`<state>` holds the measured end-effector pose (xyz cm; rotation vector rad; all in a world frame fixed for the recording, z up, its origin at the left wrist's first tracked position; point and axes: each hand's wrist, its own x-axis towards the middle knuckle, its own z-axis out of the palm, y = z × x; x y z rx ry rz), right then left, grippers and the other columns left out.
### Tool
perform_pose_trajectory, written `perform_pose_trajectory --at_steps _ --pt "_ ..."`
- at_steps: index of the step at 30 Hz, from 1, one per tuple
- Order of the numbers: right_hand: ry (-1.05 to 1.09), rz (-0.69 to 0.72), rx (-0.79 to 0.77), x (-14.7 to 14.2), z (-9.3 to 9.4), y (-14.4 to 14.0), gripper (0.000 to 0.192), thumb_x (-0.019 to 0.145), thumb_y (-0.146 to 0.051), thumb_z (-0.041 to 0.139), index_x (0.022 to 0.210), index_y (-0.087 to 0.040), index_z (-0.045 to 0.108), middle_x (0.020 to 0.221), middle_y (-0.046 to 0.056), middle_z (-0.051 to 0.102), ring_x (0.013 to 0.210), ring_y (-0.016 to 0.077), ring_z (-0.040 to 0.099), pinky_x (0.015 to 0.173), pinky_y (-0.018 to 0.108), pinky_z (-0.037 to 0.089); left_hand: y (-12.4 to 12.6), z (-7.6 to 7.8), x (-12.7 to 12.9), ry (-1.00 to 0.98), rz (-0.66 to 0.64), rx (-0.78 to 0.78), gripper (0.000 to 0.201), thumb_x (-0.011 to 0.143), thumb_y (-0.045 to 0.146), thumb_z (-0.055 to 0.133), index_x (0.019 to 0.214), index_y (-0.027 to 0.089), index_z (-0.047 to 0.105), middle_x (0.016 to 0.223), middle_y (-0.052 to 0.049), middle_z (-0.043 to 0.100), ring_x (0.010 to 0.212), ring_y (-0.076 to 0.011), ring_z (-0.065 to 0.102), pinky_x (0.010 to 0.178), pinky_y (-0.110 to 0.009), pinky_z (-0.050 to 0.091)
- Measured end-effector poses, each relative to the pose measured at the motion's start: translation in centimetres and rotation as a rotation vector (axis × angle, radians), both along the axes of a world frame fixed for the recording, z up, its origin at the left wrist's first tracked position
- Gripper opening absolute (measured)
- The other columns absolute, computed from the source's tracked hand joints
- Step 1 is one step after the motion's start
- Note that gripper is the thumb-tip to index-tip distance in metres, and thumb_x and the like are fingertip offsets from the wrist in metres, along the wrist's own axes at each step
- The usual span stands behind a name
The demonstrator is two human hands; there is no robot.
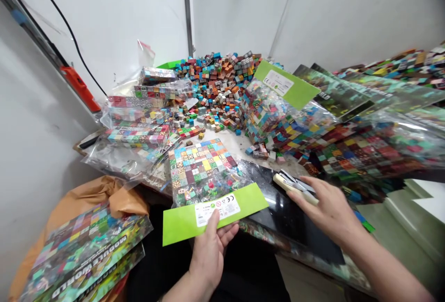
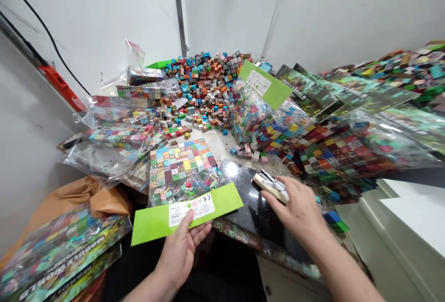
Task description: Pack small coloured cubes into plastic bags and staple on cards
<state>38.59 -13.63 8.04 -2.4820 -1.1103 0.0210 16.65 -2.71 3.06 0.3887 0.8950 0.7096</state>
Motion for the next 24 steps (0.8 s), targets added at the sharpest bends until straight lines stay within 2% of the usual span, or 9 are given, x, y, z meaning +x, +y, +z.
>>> perform_pose_trajectory --at_steps 2,5,7,10,13,16,18,21,24 --pt "-0.243 -0.006 -0.183 2.6 -1.0 -1.9 0.076 0.066 -0.061 0.049 0.117 -0.005 0.047 0.125 0.025 0.043 0.117 0.0387 0.036 0.095 0.052 0.030 0.0 0.0 0.0 0.002 0.002 0.000 0.042 0.076 0.022 0.060 0.114 0.013 0.044 0.102 -0.016 0.063 0.080 -0.0249 0.064 0.073 -0.040 0.054" --pt "-0.265 -0.004 -0.373 4.8 -2.7 -3.5 0.080 0.067 -0.066 0.044 0.123 -0.009 0.042 0.124 0.020 0.047 0.115 0.0382 0.040 0.092 0.061 0.027 0.0 0.0 0.0 0.000 0.008 0.000 0.042 0.076 0.022 0.060 0.114 0.013 0.044 0.102 -0.016 0.063 0.080 -0.0245 0.065 0.073 -0.040 0.054" --pt "-0.295 0.017 -0.391 4.6 -2.9 -3.5 0.073 0.069 -0.063 0.044 0.120 -0.011 0.046 0.121 0.018 0.051 0.111 0.0381 0.043 0.090 0.063 0.027 0.0 0.0 0.0 0.001 0.009 -0.011 0.042 0.076 0.022 0.060 0.113 0.012 0.045 0.101 -0.016 0.063 0.079 -0.0242 0.065 0.073 -0.039 0.054" --pt "-0.345 0.057 -0.247 1.9 -1.5 -2.0 0.059 0.073 -0.055 0.043 0.111 -0.011 0.053 0.117 0.020 0.051 0.108 0.0375 0.044 0.086 0.054 0.036 0.0 0.0 0.1 0.001 0.003 -0.016 0.041 0.076 0.022 0.061 0.113 0.012 0.045 0.102 -0.016 0.063 0.080 -0.0243 0.064 0.074 -0.040 0.054" --pt "-0.034 0.207 -0.088 -1.8 0.1 0.6 0.045 0.081 -0.049 0.038 0.106 -0.016 0.053 0.107 0.013 0.056 0.099 0.0269 0.051 0.084 0.039 0.041 0.0 0.0 0.2 -0.007 0.002 -0.001 0.044 0.076 0.023 0.061 0.115 0.014 0.044 0.105 -0.015 0.062 0.081 -0.0246 0.064 0.074 -0.040 0.054" --pt "0.453 0.163 -0.030 -4.0 -0.1 3.4 0.040 0.078 -0.051 0.043 0.100 -0.018 0.052 0.085 0.007 0.060 0.073 0.0208 0.057 0.067 0.034 0.045 0.0 0.0 0.3 0.000 0.007 -0.008 0.046 0.076 0.022 0.060 0.117 0.015 0.041 0.107 -0.015 0.061 0.082 -0.0244 0.064 0.075 -0.039 0.054" --pt "0.689 0.134 -0.016 -4.3 -0.9 4.9 0.034 0.076 -0.049 0.046 0.088 -0.018 0.052 0.071 0.002 0.057 0.058 0.0160 0.054 0.056 0.030 0.044 0.0 -0.1 0.3 0.005 0.003 -0.015 0.047 0.076 0.022 0.060 0.118 0.014 0.041 0.107 -0.015 0.061 0.081 -0.0243 0.064 0.075 -0.039 0.054" --pt "0.833 0.119 -0.012 -3.9 -1.9 6.2 0.027 0.075 -0.045 0.048 0.075 -0.018 0.048 0.062 -0.002 0.052 0.049 0.0106 0.049 0.044 0.023 0.039 -0.1 -0.1 0.2 -0.014 -0.005 -0.013 0.048 0.076 0.023 0.061 0.118 0.013 0.040 0.108 -0.016 0.060 0.084 -0.0254 0.064 0.076 -0.040 0.054" --pt "0.902 0.084 -0.016 -3.5 -1.8 6.5 0.025 0.074 -0.043 0.050 0.075 -0.018 0.045 0.056 -0.004 0.049 0.044 0.0080 0.046 0.036 0.018 0.028 -0.3 0.0 0.2 -0.041 -0.014 -0.020 0.048 0.076 0.026 0.061 0.118 0.013 0.041 0.111 -0.016 0.059 0.088 -0.0264 0.062 0.078 -0.040 0.053"
